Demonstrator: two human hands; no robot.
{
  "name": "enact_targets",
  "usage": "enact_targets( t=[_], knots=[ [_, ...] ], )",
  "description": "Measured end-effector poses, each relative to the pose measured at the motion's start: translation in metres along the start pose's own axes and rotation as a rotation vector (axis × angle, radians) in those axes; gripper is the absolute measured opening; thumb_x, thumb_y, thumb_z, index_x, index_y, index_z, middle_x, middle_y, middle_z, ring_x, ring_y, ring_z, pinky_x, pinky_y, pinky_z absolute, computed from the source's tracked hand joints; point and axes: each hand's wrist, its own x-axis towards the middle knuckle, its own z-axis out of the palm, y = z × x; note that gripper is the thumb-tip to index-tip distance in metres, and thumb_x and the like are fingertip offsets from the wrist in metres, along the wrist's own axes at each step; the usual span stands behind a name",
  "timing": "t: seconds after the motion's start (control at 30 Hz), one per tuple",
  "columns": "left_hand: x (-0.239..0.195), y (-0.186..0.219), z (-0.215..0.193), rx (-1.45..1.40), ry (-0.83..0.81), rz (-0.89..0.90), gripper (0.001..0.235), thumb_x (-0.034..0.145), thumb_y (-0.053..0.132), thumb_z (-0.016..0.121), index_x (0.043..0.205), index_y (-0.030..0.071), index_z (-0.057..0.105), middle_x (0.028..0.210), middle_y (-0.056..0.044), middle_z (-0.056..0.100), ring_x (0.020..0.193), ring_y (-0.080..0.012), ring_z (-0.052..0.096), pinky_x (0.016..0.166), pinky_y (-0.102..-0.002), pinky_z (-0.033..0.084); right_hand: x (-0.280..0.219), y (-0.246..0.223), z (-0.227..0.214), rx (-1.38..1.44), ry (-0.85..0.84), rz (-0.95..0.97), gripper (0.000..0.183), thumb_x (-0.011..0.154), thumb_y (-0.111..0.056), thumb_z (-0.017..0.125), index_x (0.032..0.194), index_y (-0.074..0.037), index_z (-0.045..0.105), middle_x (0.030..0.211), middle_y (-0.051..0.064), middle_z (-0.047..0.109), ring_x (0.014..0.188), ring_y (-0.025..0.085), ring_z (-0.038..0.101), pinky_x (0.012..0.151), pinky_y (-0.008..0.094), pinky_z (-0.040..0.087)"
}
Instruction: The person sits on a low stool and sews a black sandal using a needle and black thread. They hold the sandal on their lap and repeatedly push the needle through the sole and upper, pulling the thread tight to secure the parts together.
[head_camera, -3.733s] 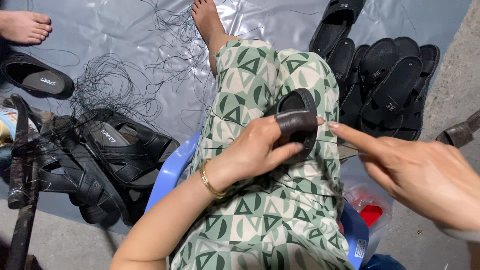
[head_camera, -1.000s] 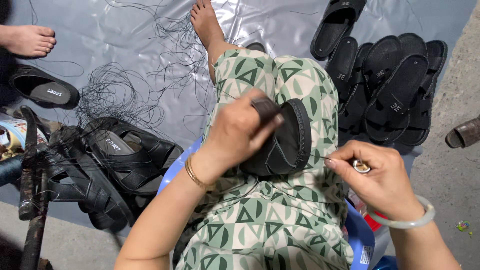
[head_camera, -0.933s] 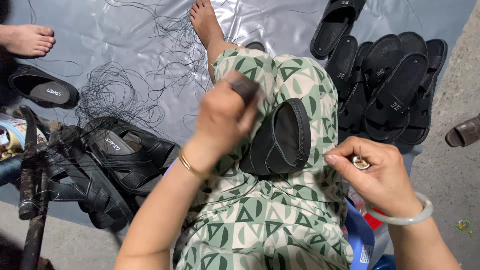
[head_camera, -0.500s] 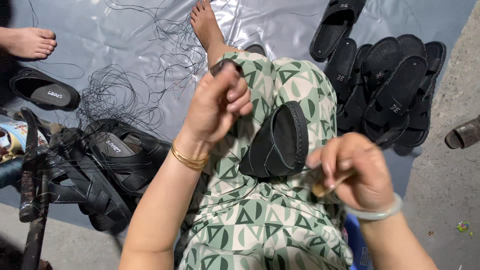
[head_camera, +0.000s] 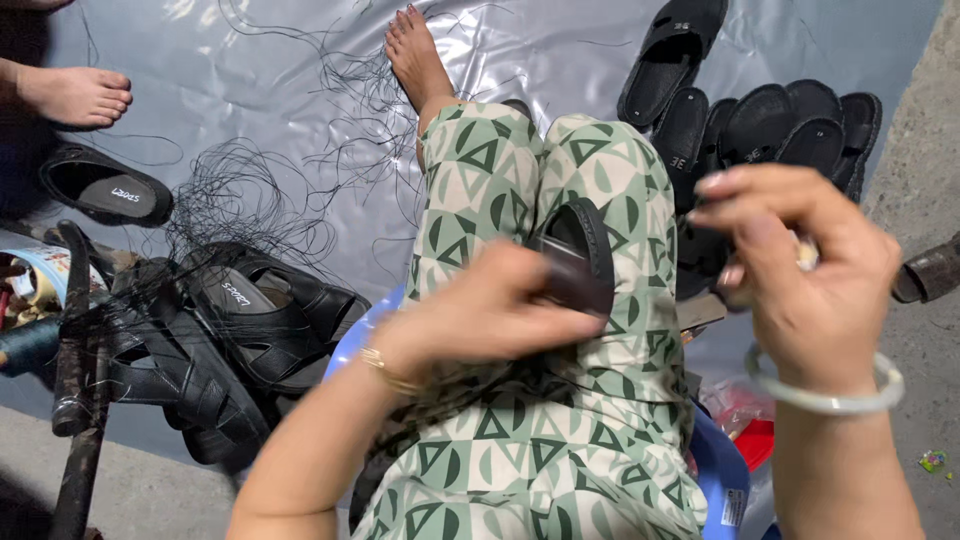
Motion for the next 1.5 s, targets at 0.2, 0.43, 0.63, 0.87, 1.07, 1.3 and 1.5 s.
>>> enact_targets(
  t=[0.2, 0.43, 0.63, 0.87, 1.07, 1.3, 1.5],
  knots=[
    [-0.111, -0.054, -0.098, -1.146, 0.927, -0.060, 0.013, 0.094, 0.022, 0.054, 0.090, 0.012, 0.059, 0.052, 0.003, 0.036, 0.044, -0.0047, 0.027, 0.049, -0.018, 0.033, 0.029, -0.001, 0.020, -0.504, -0.287, -0.119, 0.036, 0.086, -0.024, 0.061, 0.114, 0.000, 0.061, 0.105, 0.013, 0.065, 0.066, 0.016, 0.061, 0.066, 0.029, 0.050],
    [-0.068, -0.002, -0.036, 0.025, 0.793, -0.415, 0.018, 0.083, 0.016, 0.065, 0.098, 0.008, 0.062, 0.086, -0.002, 0.063, 0.072, -0.0107, 0.059, 0.057, -0.020, 0.051, 0.008, 0.012, 0.035, -0.705, -0.293, -0.272, 0.026, 0.085, -0.020, 0.059, 0.109, -0.012, 0.066, 0.047, 0.001, 0.052, 0.036, 0.014, 0.045, 0.045, 0.031, 0.040],
    [-0.049, 0.011, 0.044, 0.618, 0.373, -0.052, 0.043, 0.082, 0.036, 0.066, 0.114, 0.008, 0.060, 0.097, -0.010, 0.059, 0.064, -0.0231, 0.061, 0.048, -0.034, 0.046, -0.016, 0.012, 0.029, -0.706, -0.055, -0.352, 0.026, 0.088, -0.013, 0.059, 0.112, -0.004, 0.064, 0.098, 0.008, 0.069, 0.055, 0.017, 0.058, 0.051, 0.030, 0.043],
    [-0.094, -0.013, 0.021, 0.394, 0.149, -0.219, 0.013, 0.084, 0.020, 0.063, 0.086, 0.007, 0.062, 0.065, -0.006, 0.063, 0.056, -0.0236, 0.058, 0.053, -0.035, 0.046, -0.019, 0.028, 0.028, -0.540, -0.103, -0.166, 0.024, 0.085, -0.010, 0.062, 0.109, -0.009, 0.064, 0.057, -0.002, 0.045, 0.042, 0.009, 0.030, 0.045, 0.026, 0.028],
    [-0.050, 0.021, 0.028, 0.375, 0.499, -0.055, 0.063, 0.074, 0.046, 0.068, 0.108, -0.006, 0.057, 0.115, -0.021, 0.054, 0.106, -0.0349, 0.055, 0.092, -0.043, 0.048, -0.017, 0.025, 0.036, -0.556, -0.170, -0.038, 0.025, 0.080, -0.017, 0.064, 0.105, -0.014, 0.066, 0.048, -0.001, 0.034, 0.041, 0.011, 0.029, 0.046, 0.027, 0.029],
    [-0.033, -0.004, 0.040, 0.162, 0.438, 0.028, 0.034, 0.085, 0.024, 0.060, 0.082, -0.010, 0.058, 0.110, -0.021, 0.054, 0.100, -0.0362, 0.054, 0.089, -0.047, 0.043, 0.005, 0.021, 0.026, -0.534, -0.322, 0.014, 0.033, 0.083, -0.029, 0.065, 0.114, -0.018, 0.061, 0.086, -0.004, 0.065, 0.045, 0.012, 0.040, 0.052, 0.028, 0.035],
    [-0.093, -0.027, -0.025, 0.527, 0.278, -0.543, 0.019, 0.078, 0.027, 0.071, 0.080, 0.009, 0.065, 0.098, -0.003, 0.063, 0.076, -0.0229, 0.061, 0.063, -0.039, 0.048, -0.021, -0.001, -0.021, -0.995, -0.526, 0.052, 0.032, 0.086, -0.019, 0.055, 0.117, -0.010, 0.051, 0.106, 0.009, 0.058, 0.061, 0.022, 0.064, 0.049, 0.038, 0.053]
  ],
)
